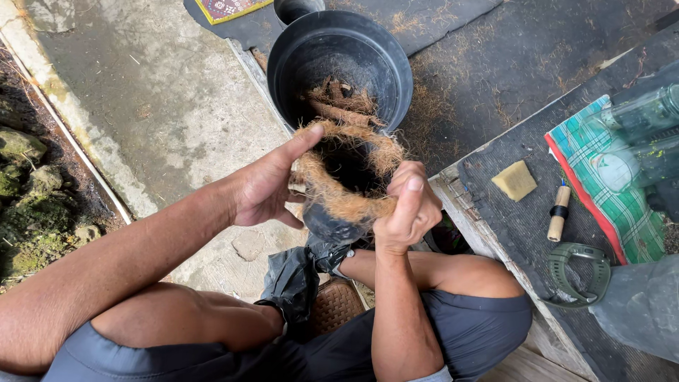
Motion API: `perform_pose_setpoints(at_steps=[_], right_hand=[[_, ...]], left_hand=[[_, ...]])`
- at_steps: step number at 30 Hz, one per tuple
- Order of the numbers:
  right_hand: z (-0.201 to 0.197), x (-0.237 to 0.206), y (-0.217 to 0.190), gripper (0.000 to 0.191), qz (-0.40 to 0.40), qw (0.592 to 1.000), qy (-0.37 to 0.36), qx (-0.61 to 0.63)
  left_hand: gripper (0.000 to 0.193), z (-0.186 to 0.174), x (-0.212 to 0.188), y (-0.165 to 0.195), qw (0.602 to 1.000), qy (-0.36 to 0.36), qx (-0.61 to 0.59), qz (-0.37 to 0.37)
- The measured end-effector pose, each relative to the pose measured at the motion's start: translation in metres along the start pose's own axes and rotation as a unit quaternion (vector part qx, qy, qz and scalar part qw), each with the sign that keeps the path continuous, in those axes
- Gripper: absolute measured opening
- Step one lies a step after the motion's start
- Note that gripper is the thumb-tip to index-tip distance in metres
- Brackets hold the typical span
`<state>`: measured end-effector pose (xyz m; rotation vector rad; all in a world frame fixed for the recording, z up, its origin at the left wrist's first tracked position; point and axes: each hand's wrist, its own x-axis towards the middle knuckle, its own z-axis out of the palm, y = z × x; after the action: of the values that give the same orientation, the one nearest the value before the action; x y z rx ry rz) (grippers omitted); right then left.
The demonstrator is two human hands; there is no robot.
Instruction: The person sits on a step and presses and shapes coconut coir fiber around the inside of a plastic plant pot to form a liner, then tears and teases apart clumps of coir fiber by hand, placing pieces into the pot.
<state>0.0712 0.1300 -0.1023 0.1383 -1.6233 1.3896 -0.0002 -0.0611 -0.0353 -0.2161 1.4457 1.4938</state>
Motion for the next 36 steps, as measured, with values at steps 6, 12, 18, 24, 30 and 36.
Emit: perform_pose_setpoints(at_steps=[6,12,18,24,30,36], right_hand=[[-0.006,0.008,0.008,0.048,0.134,0.968,0.011,0.213],[-0.006,0.012,0.009,0.052,0.269,0.880,0.022,0.390],[0.000,0.014,0.009,0.054,0.333,0.827,0.085,0.446],[0.003,0.015,0.005,0.052,0.380,0.786,0.154,0.462],[0.005,0.012,0.010,0.050,0.417,0.742,0.143,0.505],[-0.002,0.005,0.023,0.049,0.387,0.766,0.120,0.499]], left_hand=[[0.106,-0.021,0.002,0.011,0.955,0.147,0.026,0.258],[0.081,-0.012,-0.008,0.010,0.862,0.153,0.266,0.403],[0.075,0.007,-0.009,0.006,0.777,0.070,0.399,0.482],[0.050,0.026,-0.013,-0.002,0.758,0.057,0.400,0.512],[0.043,0.031,-0.011,-0.008,0.732,0.097,0.398,0.545],[0.059,0.025,-0.009,0.001,0.791,0.132,0.376,0.465]])
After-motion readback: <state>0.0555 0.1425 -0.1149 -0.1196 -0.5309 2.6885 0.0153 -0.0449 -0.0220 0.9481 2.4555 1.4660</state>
